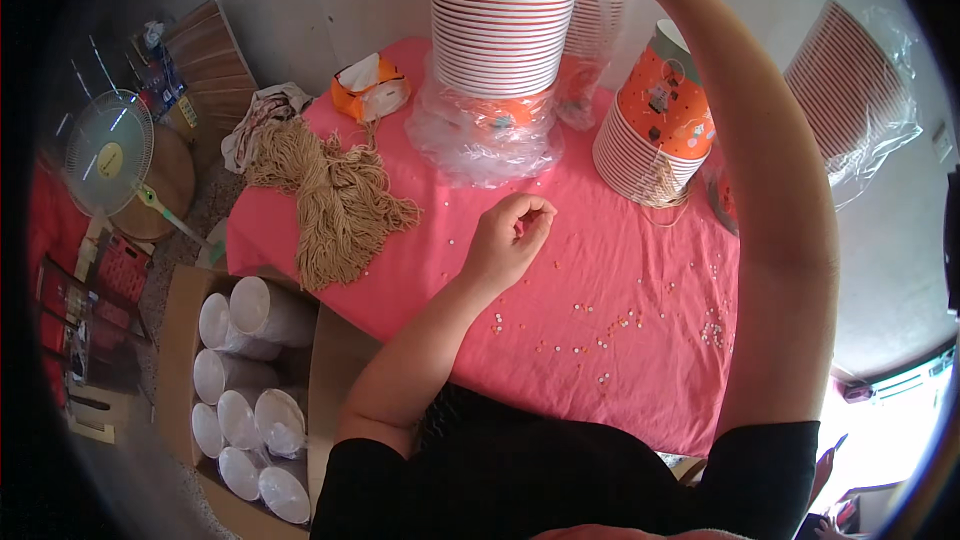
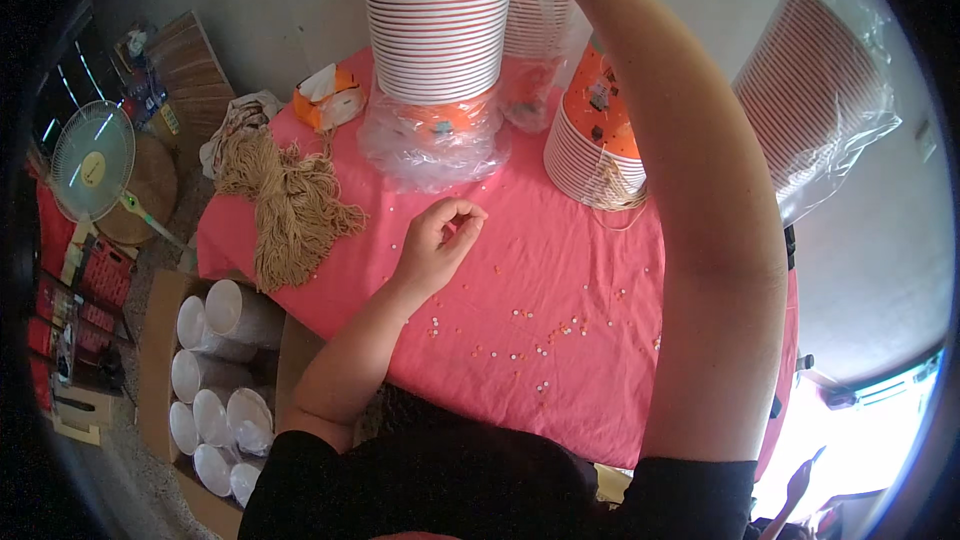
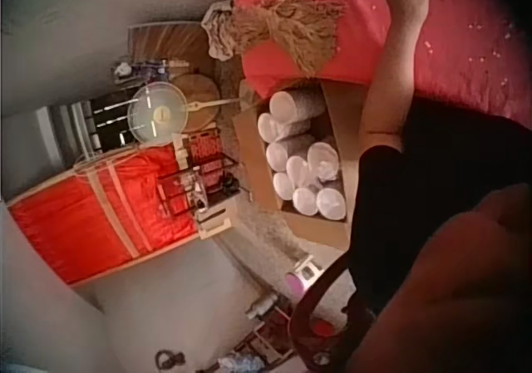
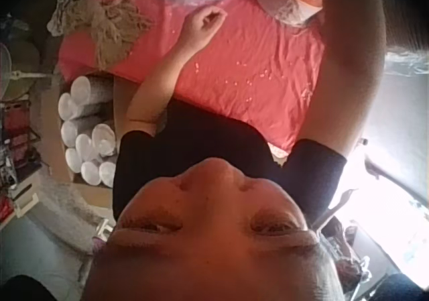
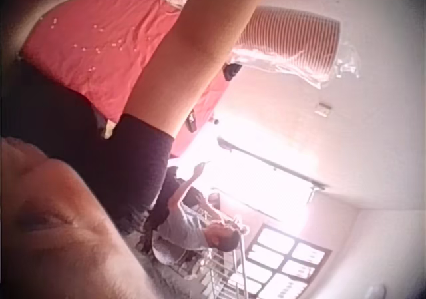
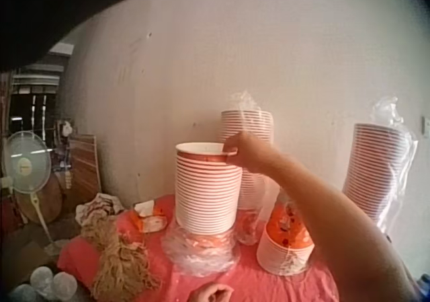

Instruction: Attaching string handles to Halloween-themed paper buckets by threading and knotting them through pre-drilled holes.

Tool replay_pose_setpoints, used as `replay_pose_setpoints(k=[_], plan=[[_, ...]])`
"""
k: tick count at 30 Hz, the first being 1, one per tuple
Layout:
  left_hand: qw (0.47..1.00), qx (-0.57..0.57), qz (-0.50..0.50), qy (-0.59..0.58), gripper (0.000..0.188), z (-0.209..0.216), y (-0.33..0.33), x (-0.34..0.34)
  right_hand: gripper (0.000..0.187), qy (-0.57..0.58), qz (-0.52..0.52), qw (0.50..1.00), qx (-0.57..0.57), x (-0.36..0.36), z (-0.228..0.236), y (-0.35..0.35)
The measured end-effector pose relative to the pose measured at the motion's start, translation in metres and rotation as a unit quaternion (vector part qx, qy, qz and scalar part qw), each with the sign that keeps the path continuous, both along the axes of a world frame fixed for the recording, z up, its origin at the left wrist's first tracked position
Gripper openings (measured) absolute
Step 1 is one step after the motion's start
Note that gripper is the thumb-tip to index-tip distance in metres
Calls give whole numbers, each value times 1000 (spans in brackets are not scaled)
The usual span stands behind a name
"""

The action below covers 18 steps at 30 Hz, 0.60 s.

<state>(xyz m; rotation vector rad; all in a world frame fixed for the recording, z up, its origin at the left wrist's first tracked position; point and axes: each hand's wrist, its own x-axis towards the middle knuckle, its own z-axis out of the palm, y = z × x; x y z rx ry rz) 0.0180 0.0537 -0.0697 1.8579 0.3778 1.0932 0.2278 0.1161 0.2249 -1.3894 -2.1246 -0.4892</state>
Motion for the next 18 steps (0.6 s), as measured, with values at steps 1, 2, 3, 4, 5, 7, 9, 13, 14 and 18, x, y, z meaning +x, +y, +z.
replay_pose_setpoints(k=[1,2,3,4,5,7,9,13,14,18], plan=[[1000,1,2,6,8,0,1,-1,21,-1,-97,995,3,-9,2,-1],[1000,1,5,6,8,0,1,-3,26,12,-86,996,28,-4,1,5],[1000,-1,9,7,8,0,1,-4,26,13,-83,996,28,-9,3,3],[1000,-1,4,4,8,1,0,-1,28,20,-112,992,45,-10,10,-6],[1000,0,4,4,8,0,1,0,30,31,-134,989,60,-13,13,-10],[1000,4,10,-3,8,-3,3,1,33,39,-115,988,93,-10,16,-17],[1000,1,13,-4,8,-2,3,1,34,87,-55,974,202,-10,23,-26],[1000,-2,31,-8,9,1,4,2,27,76,-20,958,277,-15,30,-77],[999,-20,28,-31,11,-4,8,0,26,83,-20,960,267,-22,25,-89],[995,-53,40,-79,27,-17,24,-1,25,-17,21,960,280,-30,-5,-140]])
